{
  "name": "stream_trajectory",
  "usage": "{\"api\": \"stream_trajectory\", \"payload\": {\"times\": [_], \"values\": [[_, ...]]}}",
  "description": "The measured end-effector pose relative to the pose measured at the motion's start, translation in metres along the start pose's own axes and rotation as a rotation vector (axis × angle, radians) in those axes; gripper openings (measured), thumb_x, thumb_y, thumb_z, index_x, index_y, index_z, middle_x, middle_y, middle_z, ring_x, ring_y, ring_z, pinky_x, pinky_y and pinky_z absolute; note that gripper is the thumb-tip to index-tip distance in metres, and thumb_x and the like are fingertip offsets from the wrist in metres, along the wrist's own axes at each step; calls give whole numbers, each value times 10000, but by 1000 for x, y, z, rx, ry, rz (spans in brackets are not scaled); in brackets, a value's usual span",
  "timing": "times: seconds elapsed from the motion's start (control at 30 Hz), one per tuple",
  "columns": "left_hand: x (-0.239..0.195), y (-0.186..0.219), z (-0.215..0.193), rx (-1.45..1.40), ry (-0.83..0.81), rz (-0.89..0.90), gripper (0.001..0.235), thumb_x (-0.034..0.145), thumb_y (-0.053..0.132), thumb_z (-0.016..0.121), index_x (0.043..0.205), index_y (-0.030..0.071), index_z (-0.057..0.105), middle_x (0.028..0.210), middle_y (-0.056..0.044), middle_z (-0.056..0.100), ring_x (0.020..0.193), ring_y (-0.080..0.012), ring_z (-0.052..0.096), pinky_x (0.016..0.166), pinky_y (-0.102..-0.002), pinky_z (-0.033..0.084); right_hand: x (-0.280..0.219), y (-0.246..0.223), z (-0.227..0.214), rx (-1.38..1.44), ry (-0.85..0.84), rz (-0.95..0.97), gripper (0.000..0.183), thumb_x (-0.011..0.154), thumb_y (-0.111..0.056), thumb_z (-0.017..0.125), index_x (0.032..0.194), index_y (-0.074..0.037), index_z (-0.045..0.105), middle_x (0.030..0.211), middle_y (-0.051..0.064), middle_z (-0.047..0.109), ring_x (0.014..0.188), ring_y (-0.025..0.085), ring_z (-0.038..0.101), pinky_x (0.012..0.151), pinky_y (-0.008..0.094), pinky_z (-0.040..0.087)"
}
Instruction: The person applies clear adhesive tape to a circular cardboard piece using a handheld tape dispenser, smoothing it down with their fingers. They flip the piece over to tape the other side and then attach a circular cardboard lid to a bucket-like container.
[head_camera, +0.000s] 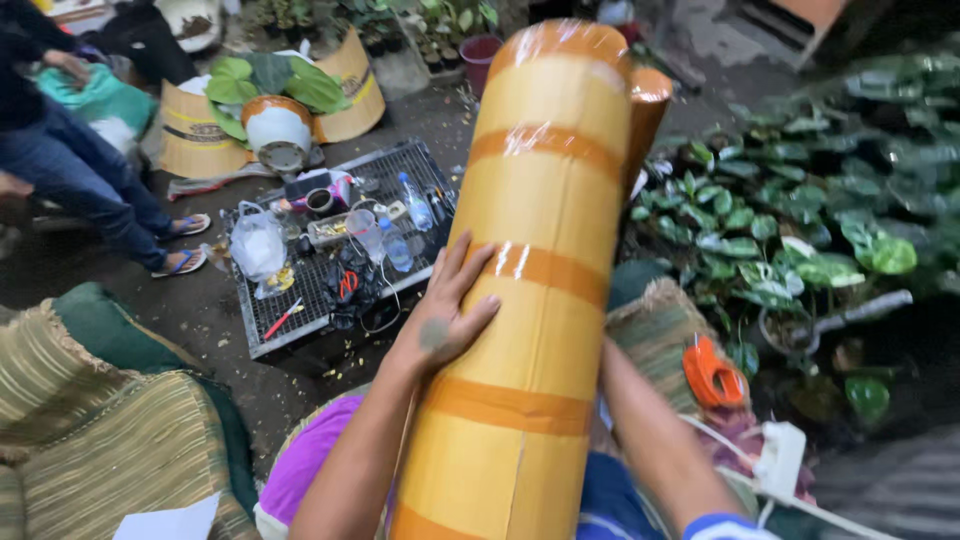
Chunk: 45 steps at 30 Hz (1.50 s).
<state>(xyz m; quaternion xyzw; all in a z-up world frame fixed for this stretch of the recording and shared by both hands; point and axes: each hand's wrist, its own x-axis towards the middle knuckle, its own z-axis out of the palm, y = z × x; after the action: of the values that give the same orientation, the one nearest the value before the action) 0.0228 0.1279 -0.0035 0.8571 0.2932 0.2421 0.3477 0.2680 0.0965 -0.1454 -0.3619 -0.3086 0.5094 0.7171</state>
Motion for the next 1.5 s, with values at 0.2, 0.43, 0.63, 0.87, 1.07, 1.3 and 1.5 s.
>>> {"api": "stream_trajectory", "payload": {"times": [0.2,0.43,0.63,0.87,1.07,1.3,1.5], "values": [[-49,-64,-2,-56,73,-16,810,896,382,675,1602,153,352,1737,-171,101,1592,-432,71,1255,-487,142,-28,56,21,-12,-87,198,433,916,-388,707,1158,-29,712,1045,175,752,971,305,702,876,432,531],[-150,-98,27,-506,111,76,772,952,493,597,1590,97,420,1767,-171,123,1646,-349,86,1295,-450,108,-81,100,0,-31,-44,335,454,904,-400,709,1165,-28,713,1035,179,756,955,303,709,860,430,536],[-152,-91,42,-604,97,86,810,972,568,499,1566,21,443,1751,-189,182,1649,-330,77,1303,-435,29,-128,97,-36,-42,101,344,472,894,-409,711,1171,-27,714,1027,182,760,941,302,714,845,429,540],[-113,-44,24,-695,60,181,789,1065,587,342,1550,-25,450,1726,-210,266,1642,-327,188,1326,-420,97,-164,75,-68,-70,256,299,493,881,-420,714,1178,-27,714,1017,186,764,925,300,721,828,427,545],[-93,-10,12,-831,96,144,820,1066,594,343,1576,-45,407,1595,-228,477,1480,-321,453,1254,-401,278,-180,51,-84,-126,334,248,511,871,-430,716,1184,-26,715,1008,189,768,912,298,727,814,426,549],[-83,-20,30,-905,168,168,986,1018,703,450,1596,-84,312,1650,-192,378,1572,-275,321,1318,-369,188,-170,65,-76,-188,260,296,533,859,-441,719,1191,-25,716,999,193,773,896,296,733,797,424,554],[-82,-43,35,-1023,155,4,1015,910,609,617,1582,-87,312,1594,-184,415,1510,-270,363,1266,-363,218,-193,102,-62,-225,133,440,551,848,-451,721,1197,-24,717,990,197,776,882,294,739,782,422,558]]}}
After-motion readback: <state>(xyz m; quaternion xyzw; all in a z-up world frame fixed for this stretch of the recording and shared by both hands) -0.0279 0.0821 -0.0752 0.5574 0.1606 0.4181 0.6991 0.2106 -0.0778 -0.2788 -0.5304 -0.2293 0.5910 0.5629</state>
